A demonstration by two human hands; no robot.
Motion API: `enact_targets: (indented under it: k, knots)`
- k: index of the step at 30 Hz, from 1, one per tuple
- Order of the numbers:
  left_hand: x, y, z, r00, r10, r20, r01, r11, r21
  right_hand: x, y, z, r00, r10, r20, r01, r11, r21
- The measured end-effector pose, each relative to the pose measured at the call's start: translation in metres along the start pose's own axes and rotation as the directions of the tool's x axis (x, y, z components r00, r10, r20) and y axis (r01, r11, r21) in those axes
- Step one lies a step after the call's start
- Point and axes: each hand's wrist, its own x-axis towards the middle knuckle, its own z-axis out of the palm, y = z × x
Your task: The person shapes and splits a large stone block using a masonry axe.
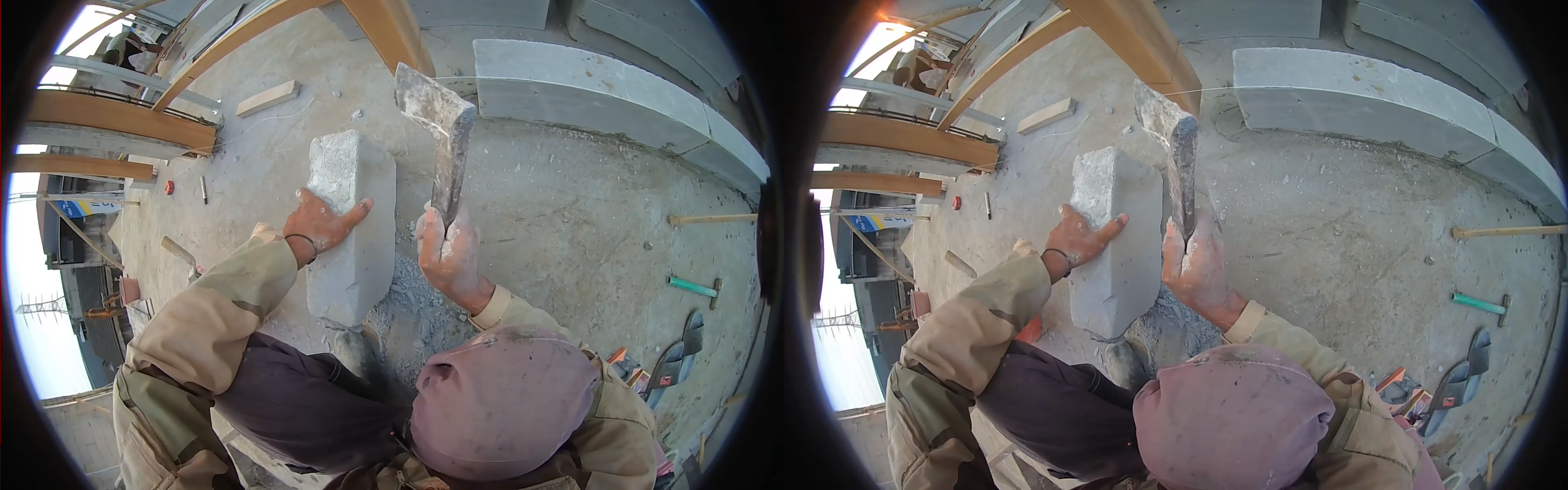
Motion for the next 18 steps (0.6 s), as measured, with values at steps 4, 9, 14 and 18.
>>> enact_targets:
  k: [4,9,14,18]
  knots:
    - [0.0,0.0,0.003,1.0,-0.001,-0.029,0.002,0.999,0.037,-0.015,0.054,0.043,0.959,0.257,0.121,-0.236,0.958,-0.161]
    - [-0.002,-0.003,0.001,1.0,0.023,-0.019,-0.022,0.998,0.059,-0.031,0.056,0.036,0.886,0.46,0.068,-0.448,0.883,-0.139]
    - [-0.004,-0.001,-0.003,0.999,0.038,0.011,-0.038,0.999,0.002,-0.022,0.069,0.058,0.961,0.251,0.117,-0.207,0.932,-0.296]
    - [0.022,-0.019,-0.008,0.994,0.101,0.046,-0.101,0.995,-0.002,-0.007,0.083,0.012,0.562,0.791,0.241,-0.825,0.519,0.222]
